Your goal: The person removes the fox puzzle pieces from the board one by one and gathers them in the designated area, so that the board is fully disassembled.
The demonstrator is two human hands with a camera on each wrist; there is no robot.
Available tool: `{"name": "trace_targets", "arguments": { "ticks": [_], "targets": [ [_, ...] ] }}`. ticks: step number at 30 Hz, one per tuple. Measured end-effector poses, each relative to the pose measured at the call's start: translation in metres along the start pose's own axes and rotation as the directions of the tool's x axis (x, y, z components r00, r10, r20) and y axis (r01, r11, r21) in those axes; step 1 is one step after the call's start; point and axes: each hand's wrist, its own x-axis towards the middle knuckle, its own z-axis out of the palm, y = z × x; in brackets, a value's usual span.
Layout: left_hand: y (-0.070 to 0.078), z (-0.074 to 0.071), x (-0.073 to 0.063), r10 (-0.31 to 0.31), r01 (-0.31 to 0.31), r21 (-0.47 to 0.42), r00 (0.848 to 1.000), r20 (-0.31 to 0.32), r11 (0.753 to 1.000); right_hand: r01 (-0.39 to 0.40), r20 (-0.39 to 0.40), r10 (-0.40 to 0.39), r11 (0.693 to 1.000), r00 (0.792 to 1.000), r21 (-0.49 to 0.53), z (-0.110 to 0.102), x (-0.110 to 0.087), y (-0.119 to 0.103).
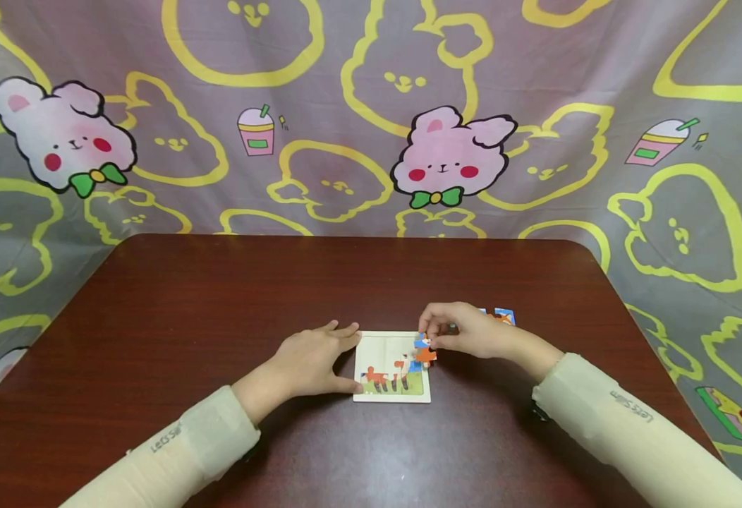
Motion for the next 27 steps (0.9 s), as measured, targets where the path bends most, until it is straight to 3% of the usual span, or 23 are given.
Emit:
{"name": "trace_targets", "arguments": {
  "ticks": [27],
  "targets": [
    [0.001,-0.001,0.002,0.001,-0.001,-0.001,1.0,0.017,1.0,-0.089,-0.17,0.089,0.996,0.981,0.004,-0.048,-0.056,0.033]
  ]
}}
